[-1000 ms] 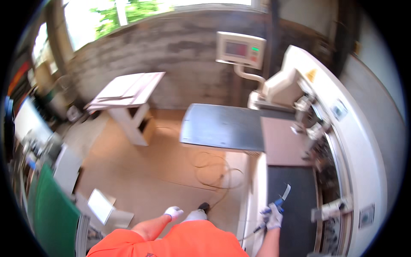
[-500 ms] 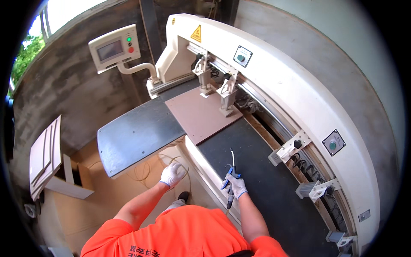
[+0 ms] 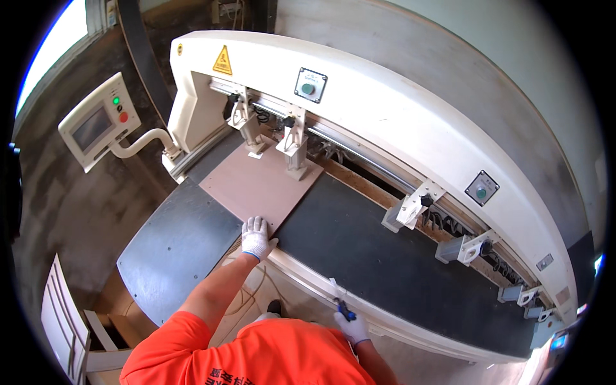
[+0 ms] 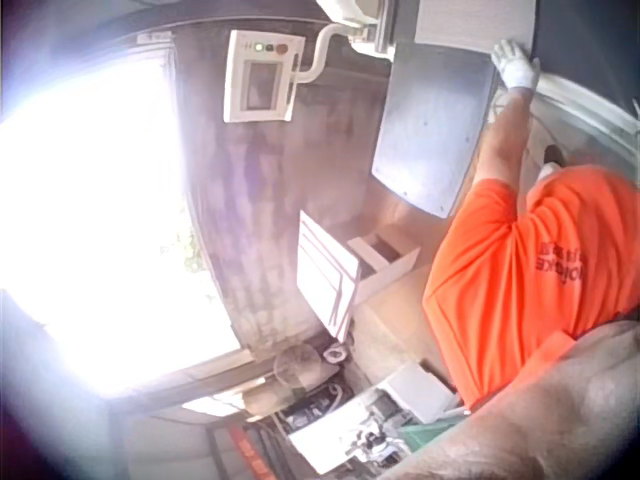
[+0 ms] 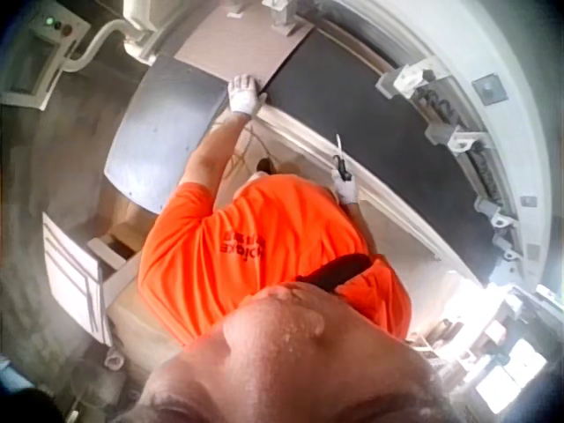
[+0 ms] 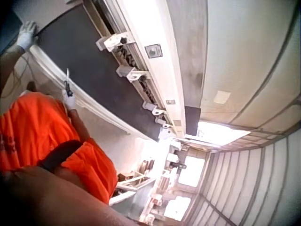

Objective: The person picks up rectangular wood panels from a stack and places them onto a conveyor belt to feed an edge banding machine. After the panels are processed, the person collects them and stacks them. The person also uses a screwdriver to adjust a component on the machine.

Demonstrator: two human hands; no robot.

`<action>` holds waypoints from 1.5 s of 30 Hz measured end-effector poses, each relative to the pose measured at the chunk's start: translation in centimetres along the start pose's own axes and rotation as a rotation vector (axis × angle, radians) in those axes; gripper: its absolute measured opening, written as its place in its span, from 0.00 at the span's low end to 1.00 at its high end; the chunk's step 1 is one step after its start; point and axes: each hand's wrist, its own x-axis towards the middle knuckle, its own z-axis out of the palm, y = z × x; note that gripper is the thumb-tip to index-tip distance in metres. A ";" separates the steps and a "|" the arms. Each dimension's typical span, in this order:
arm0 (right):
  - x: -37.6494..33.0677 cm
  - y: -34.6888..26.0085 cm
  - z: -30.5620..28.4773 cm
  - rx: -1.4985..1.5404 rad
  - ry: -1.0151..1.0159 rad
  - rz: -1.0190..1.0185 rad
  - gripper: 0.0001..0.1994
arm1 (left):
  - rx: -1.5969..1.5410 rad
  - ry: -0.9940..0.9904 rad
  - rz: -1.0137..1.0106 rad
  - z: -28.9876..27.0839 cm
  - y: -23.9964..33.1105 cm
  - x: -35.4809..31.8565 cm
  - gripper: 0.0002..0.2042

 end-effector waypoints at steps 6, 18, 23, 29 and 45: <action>-4.3 1.2 -3.1 0.500 0.290 0.282 0.15 | 0.048 0.144 0.006 2.0 -1.1 -1.2 0.35; -0.9 -0.8 -5.2 -0.182 -0.154 -0.106 0.23 | -0.912 0.100 -0.778 5.9 -0.2 0.2 0.36; -1.2 -2.8 -6.2 -0.273 -0.149 -0.163 0.28 | -0.746 0.138 -0.753 5.9 1.3 0.7 0.36; 0.8 -1.4 -4.3 -0.103 -0.091 -0.104 0.28 | -0.881 0.181 -0.708 6.5 1.3 0.1 0.24; 4.1 -12.2 -1.6 -0.322 -0.086 -0.216 0.27 | -1.616 -0.015 -1.067 5.4 -4.3 0.3 0.16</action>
